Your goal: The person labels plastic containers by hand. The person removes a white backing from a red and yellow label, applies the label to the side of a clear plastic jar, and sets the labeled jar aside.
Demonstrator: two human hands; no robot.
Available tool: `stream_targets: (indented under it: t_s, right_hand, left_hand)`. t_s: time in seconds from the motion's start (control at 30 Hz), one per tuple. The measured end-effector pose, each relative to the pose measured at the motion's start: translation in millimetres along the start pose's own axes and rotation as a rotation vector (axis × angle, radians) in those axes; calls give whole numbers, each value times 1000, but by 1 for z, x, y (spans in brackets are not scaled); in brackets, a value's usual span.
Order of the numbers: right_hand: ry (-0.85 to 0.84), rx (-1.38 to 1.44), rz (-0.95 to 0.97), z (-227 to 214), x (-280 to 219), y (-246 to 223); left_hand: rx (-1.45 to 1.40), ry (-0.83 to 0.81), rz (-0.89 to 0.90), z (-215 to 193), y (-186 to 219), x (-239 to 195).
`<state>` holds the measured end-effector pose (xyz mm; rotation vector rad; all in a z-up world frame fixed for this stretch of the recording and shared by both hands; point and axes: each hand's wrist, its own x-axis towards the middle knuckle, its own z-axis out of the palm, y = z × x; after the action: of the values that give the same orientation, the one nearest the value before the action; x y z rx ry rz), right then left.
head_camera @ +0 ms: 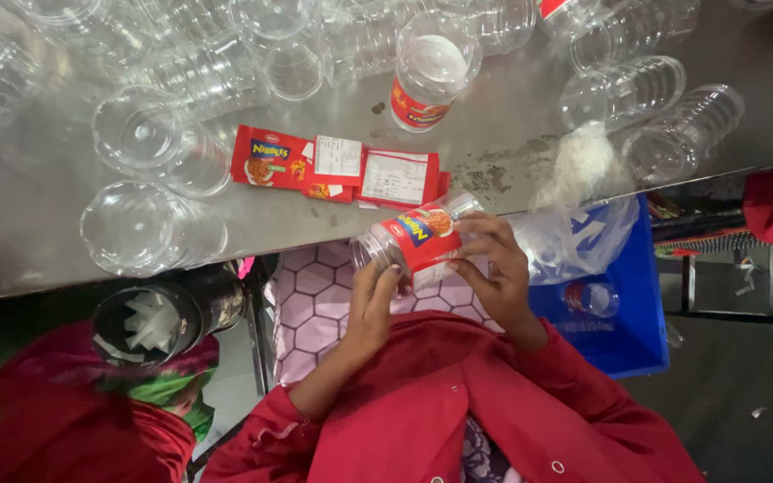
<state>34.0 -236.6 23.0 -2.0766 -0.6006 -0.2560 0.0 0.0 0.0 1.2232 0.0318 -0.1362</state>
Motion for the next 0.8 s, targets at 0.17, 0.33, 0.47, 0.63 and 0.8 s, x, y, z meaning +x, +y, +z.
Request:
stream_targets:
  t_s: [0.17,0.33,0.47,0.63,0.8]
  right_hand:
    - [158,344,214,8,31,-41]
    - [-4,975,564,-18,57,-39]
    - [460,-161,-98,-65,67,-19]
    - [710,-932,23,-140,119,35]
    - [256,-366,-12,-68,91,18]
  left_hand:
    - [189,9,88,24,57,8]
    - [344,73,-76,13,49,17]
    - [572,116,284,1,40,59]
    - [1726,-1,675,-9,9,128]
    - [1496,-96,558,-17,-22,129]
